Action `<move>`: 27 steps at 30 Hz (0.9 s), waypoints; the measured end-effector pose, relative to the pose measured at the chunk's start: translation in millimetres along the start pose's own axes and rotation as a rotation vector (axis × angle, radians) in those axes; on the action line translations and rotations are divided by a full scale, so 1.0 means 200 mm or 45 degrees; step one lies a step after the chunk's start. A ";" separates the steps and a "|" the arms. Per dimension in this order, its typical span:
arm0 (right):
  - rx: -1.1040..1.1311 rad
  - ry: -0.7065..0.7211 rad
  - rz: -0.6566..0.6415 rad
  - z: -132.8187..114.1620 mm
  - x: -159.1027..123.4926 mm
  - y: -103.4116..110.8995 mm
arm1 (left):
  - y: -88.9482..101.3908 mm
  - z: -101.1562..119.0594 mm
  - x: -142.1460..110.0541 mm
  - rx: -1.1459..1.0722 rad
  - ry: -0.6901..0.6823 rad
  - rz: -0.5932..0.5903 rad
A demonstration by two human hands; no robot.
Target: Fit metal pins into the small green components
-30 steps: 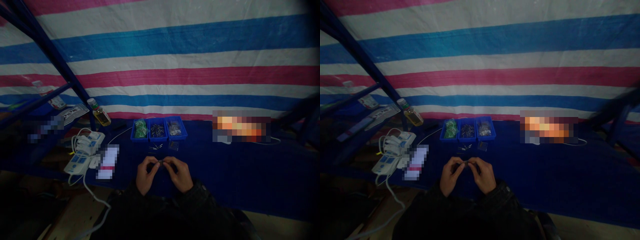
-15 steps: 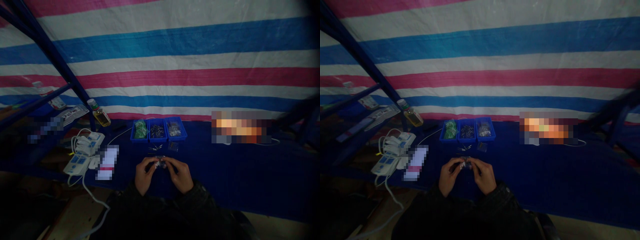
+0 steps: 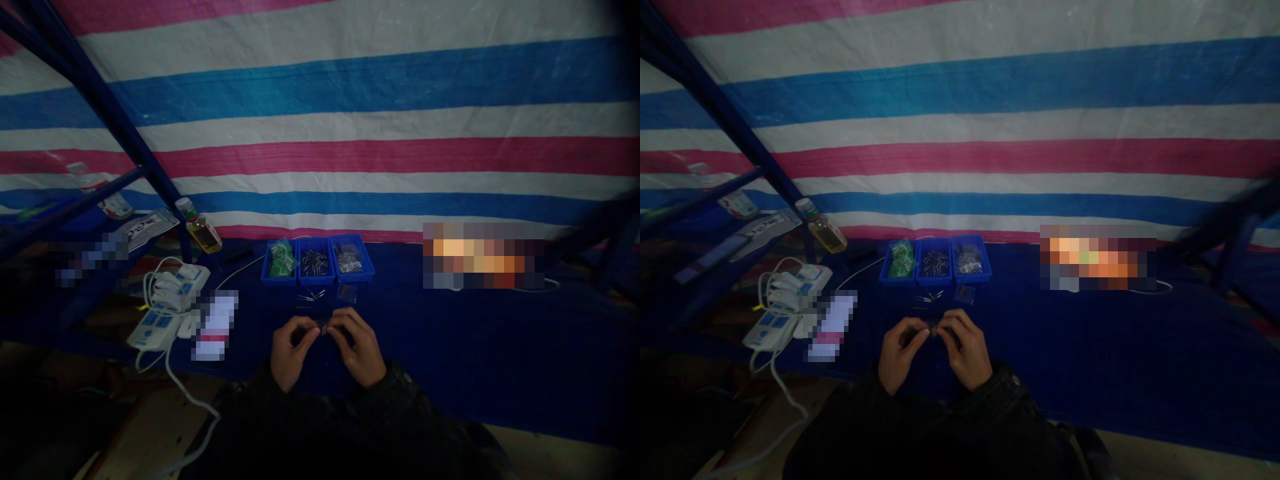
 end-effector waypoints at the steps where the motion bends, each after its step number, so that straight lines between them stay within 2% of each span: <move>1: 0.035 -0.015 0.003 0.01 0.00 0.00 | 0.00 0.00 0.00 -0.022 0.010 0.009; 5: 0.113 -0.085 0.160 0.05 -0.03 0.00 | -0.01 0.01 0.00 -0.091 0.045 -0.004; 10: 0.071 -0.114 0.318 0.05 -0.02 0.06 | -0.01 0.02 0.01 -0.083 0.052 -0.033; 16: 0.150 -0.221 0.290 0.05 -0.05 0.12 | 0.00 0.02 0.01 -0.073 0.073 -0.031; 22: 0.248 -0.283 0.431 0.08 -0.02 0.11 | -0.01 0.01 0.01 -0.095 0.080 -0.033; 27: 0.186 -0.323 0.341 0.08 0.00 0.08 | -0.01 0.01 0.01 -0.093 0.071 -0.036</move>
Point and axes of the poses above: each hand's wrist, its own x-axis towards the middle knuckle, its own y-axis out of the back of the hand, z = x × y, the point moved 3 cm from there along x, towards the middle knuckle, and after that the axes turned 3 degrees about z, right-handed, at the moved point
